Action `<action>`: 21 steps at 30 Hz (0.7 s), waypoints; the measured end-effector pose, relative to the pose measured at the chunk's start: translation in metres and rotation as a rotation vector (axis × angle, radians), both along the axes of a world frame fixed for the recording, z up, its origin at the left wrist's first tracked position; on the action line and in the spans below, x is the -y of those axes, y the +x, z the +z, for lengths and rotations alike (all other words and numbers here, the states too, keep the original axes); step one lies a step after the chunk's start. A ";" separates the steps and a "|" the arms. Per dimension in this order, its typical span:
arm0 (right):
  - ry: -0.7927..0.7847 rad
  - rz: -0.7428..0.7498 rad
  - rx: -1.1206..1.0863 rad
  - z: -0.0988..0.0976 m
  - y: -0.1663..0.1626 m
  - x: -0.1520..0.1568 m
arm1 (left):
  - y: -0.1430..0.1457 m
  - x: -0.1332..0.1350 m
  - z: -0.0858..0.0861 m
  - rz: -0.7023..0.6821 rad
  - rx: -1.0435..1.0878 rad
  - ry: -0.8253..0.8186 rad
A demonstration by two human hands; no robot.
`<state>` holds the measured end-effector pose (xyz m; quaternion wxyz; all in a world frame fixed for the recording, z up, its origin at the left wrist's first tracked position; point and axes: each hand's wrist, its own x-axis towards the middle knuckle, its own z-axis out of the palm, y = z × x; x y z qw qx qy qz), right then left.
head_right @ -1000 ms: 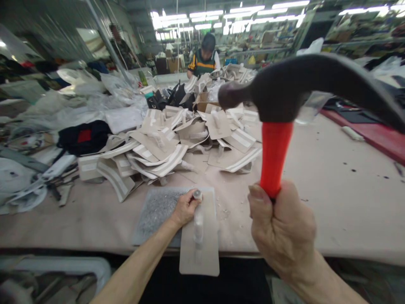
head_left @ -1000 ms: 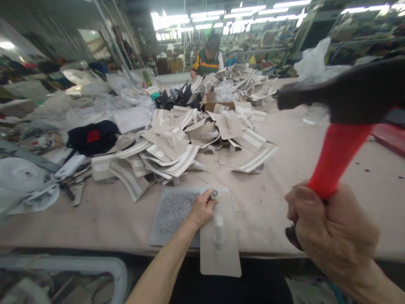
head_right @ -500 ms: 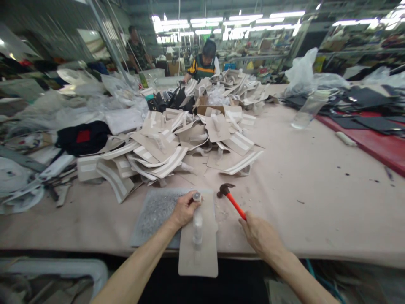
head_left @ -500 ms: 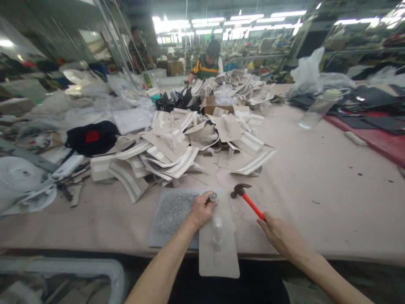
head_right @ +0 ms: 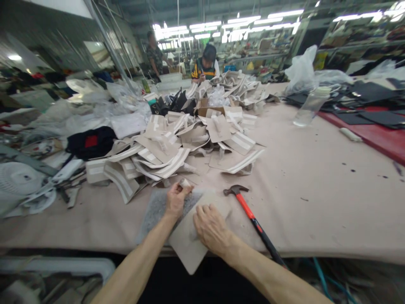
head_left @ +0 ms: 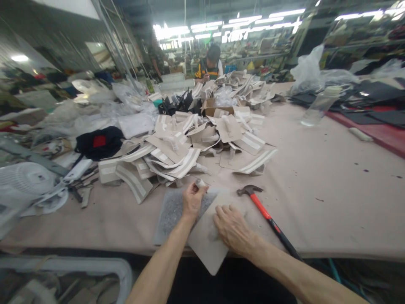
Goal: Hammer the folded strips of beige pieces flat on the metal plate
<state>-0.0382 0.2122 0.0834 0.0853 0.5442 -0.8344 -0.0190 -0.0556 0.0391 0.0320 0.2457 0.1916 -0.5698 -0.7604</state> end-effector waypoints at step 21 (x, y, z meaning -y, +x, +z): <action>-0.252 -0.619 0.603 -0.018 0.024 0.024 | 0.004 -0.004 -0.019 -0.284 0.012 -0.208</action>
